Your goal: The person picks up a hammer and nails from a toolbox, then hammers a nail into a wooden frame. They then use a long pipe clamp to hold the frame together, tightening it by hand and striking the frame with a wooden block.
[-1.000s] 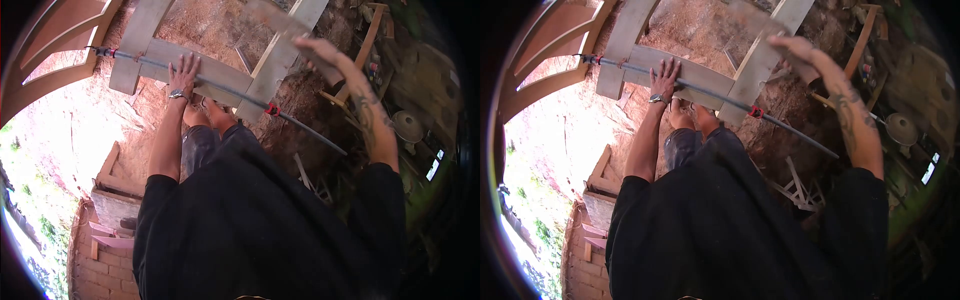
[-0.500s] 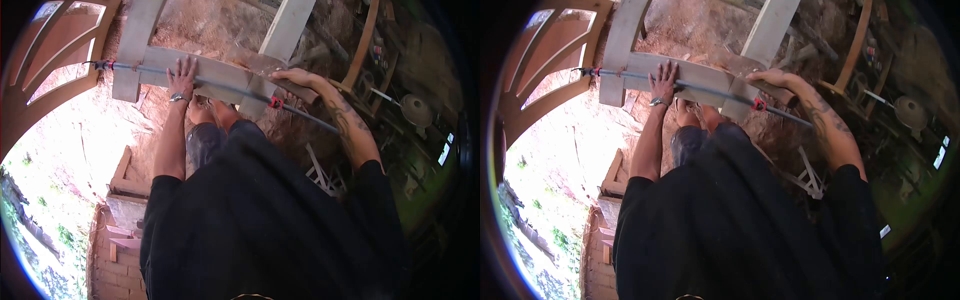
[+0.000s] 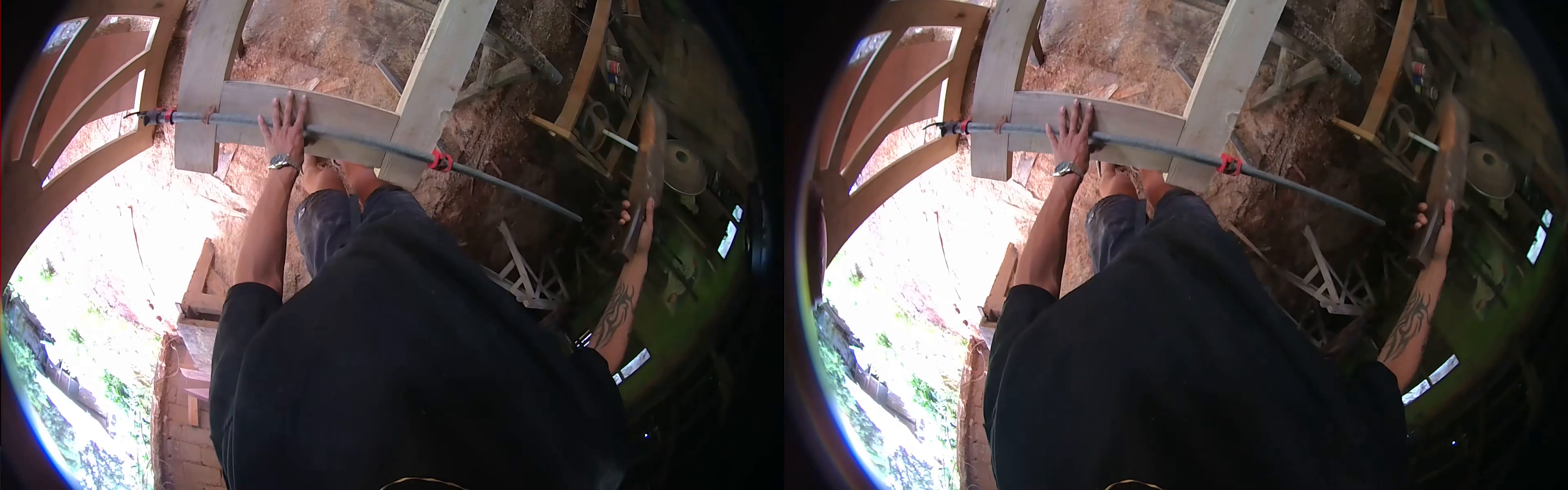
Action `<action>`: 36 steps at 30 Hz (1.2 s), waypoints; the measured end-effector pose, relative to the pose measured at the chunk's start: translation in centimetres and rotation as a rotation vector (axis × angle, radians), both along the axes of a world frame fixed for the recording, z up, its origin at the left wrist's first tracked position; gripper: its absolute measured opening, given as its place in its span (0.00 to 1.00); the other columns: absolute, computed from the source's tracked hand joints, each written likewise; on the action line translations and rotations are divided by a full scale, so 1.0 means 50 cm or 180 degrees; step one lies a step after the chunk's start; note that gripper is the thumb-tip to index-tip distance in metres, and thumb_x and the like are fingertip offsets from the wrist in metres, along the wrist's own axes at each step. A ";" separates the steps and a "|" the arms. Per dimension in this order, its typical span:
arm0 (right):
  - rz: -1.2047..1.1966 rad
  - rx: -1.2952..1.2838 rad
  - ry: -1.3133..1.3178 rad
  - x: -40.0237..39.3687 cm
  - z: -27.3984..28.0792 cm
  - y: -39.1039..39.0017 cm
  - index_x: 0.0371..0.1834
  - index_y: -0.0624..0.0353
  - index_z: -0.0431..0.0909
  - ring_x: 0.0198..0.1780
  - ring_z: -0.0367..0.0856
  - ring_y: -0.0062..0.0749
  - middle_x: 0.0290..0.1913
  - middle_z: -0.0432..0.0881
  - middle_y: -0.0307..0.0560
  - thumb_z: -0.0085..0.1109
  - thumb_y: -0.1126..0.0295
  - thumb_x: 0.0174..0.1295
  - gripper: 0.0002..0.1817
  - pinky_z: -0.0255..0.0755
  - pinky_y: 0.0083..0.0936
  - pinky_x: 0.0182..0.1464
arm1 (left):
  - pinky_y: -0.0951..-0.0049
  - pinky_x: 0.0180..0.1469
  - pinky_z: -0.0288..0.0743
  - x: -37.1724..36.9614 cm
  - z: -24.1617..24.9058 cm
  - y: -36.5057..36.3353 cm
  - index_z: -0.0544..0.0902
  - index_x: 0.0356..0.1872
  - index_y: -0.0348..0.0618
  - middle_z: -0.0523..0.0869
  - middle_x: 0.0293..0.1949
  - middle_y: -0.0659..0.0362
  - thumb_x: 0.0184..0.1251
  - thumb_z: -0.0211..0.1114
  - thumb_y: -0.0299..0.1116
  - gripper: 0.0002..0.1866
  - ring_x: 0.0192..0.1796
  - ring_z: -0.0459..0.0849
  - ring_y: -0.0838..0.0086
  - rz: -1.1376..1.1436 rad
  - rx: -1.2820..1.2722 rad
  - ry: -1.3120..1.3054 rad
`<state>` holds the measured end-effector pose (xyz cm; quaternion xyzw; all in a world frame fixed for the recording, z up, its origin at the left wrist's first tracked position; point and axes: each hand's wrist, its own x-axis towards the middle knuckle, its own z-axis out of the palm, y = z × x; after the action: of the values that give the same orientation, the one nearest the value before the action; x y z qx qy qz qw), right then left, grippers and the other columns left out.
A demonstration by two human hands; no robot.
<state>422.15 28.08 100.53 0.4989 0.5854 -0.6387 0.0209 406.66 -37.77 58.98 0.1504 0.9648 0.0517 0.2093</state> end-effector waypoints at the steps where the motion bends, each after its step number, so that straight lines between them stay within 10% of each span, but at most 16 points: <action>1: -0.0398 -0.0083 0.0090 0.031 -0.025 0.077 0.52 0.61 0.74 0.30 0.78 0.31 0.39 0.79 0.47 0.45 0.43 0.78 0.28 0.82 0.28 0.34 | 0.31 0.80 0.36 0.000 0.000 0.003 0.49 0.84 0.72 0.46 0.86 0.68 0.69 0.59 0.33 0.45 0.86 0.46 0.59 0.0001 0.0003 0.0015; 4: -0.1409 -0.0185 0.0650 0.112 -0.205 0.259 0.47 0.61 0.74 0.32 0.81 0.38 0.37 0.80 0.49 0.46 0.47 0.75 0.24 0.86 0.36 0.38 | 0.28 0.79 0.37 -0.004 0.012 0.002 0.49 0.84 0.71 0.47 0.86 0.65 0.65 0.69 0.33 0.50 0.86 0.45 0.58 0.0067 0.0259 -0.0105; 7: -0.2239 0.0507 -0.0247 0.035 -0.414 0.067 0.41 0.60 0.75 0.35 0.84 0.44 0.34 0.81 0.51 0.48 0.49 0.67 0.22 0.86 0.44 0.41 | 0.29 0.79 0.37 0.002 -0.018 -0.002 0.49 0.84 0.71 0.46 0.86 0.65 0.66 0.67 0.32 0.50 0.86 0.45 0.58 0.0045 0.0251 0.0147; 8: -0.2621 -0.0374 -0.0281 0.036 -0.511 0.019 0.40 0.60 0.75 0.35 0.84 0.43 0.35 0.82 0.51 0.49 0.47 0.68 0.24 0.85 0.43 0.38 | 0.29 0.79 0.37 -0.003 -0.019 0.001 0.49 0.84 0.71 0.46 0.86 0.65 0.65 0.68 0.32 0.50 0.86 0.45 0.58 0.0025 0.0144 0.0154; 11: 0.0306 -0.0781 -0.0696 0.015 -0.581 -0.293 0.45 0.62 0.76 0.31 0.79 0.33 0.24 0.74 0.44 0.54 0.51 0.73 0.21 0.75 0.25 0.29 | 0.31 0.79 0.38 -0.002 -0.021 0.004 0.49 0.84 0.71 0.46 0.86 0.65 0.63 0.70 0.35 0.52 0.86 0.45 0.58 -0.0114 -0.0204 0.0253; 14: -0.0513 -0.3196 -0.0587 -0.132 -0.427 -0.360 0.58 0.62 0.69 0.27 0.73 0.22 0.32 0.72 0.43 0.55 0.46 0.75 0.27 0.71 0.19 0.25 | 0.32 0.80 0.38 0.002 -0.024 -0.010 0.48 0.84 0.71 0.46 0.86 0.65 0.62 0.73 0.40 0.53 0.86 0.45 0.57 -0.0165 -0.0334 0.0245; 22: -0.0749 -0.2072 0.0329 -0.027 -0.286 -0.068 0.47 0.65 0.69 0.33 0.75 0.32 0.38 0.73 0.49 0.52 0.46 0.76 0.27 0.75 0.27 0.33 | 0.34 0.81 0.38 -0.010 0.015 -0.004 0.48 0.84 0.72 0.45 0.86 0.66 0.60 0.75 0.38 0.55 0.86 0.44 0.57 -0.0025 0.0040 -0.0208; 28: -0.1683 -0.0722 -0.0202 0.014 -0.482 -0.119 0.38 0.62 0.70 0.29 0.78 0.36 0.31 0.75 0.48 0.49 0.49 0.73 0.23 0.78 0.32 0.35 | 0.33 0.80 0.38 -0.003 0.003 -0.007 0.49 0.84 0.70 0.45 0.86 0.65 0.57 0.76 0.43 0.56 0.86 0.45 0.56 -0.0095 -0.0031 -0.0061; 29: -0.2038 -0.1094 -0.0485 -0.016 -0.504 -0.194 0.36 0.64 0.70 0.27 0.78 0.39 0.31 0.77 0.49 0.49 0.49 0.71 0.24 0.79 0.35 0.36 | 0.33 0.80 0.38 -0.005 0.013 -0.006 0.49 0.84 0.69 0.45 0.86 0.66 0.63 0.71 0.41 0.52 0.86 0.45 0.56 -0.0070 0.0019 -0.0137; 32: 0.0056 -0.2284 -0.1173 -0.060 -0.537 -0.428 0.37 0.55 0.66 0.25 0.67 0.27 0.29 0.67 0.40 0.56 0.48 0.71 0.20 0.69 0.26 0.31 | 0.33 0.80 0.38 -0.003 0.006 -0.004 0.49 0.84 0.69 0.45 0.86 0.66 0.69 0.64 0.37 0.46 0.86 0.45 0.56 -0.0105 -0.0114 -0.0074; 34: 0.0006 -0.1727 -0.0994 -0.042 -0.517 -0.465 0.38 0.57 0.66 0.25 0.67 0.25 0.28 0.65 0.38 0.53 0.49 0.74 0.21 0.68 0.24 0.29 | 0.32 0.80 0.37 0.007 -0.032 -0.007 0.50 0.84 0.69 0.46 0.86 0.66 0.71 0.57 0.35 0.42 0.86 0.46 0.57 -0.0133 -0.0260 0.0269; 36: -0.1233 -0.3191 -0.0545 0.015 -0.476 -0.364 0.47 0.62 0.70 0.22 0.72 0.27 0.28 0.74 0.44 0.52 0.47 0.75 0.24 0.71 0.23 0.26 | 0.31 0.80 0.37 0.015 -0.079 -0.021 0.51 0.84 0.69 0.47 0.86 0.66 0.71 0.57 0.36 0.41 0.86 0.46 0.57 -0.0294 -0.0357 0.0630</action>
<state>422.89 9.87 76.72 0.5767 0.1027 -0.7889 0.1857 407.43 -38.83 55.01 0.1871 0.9742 -0.0272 0.1233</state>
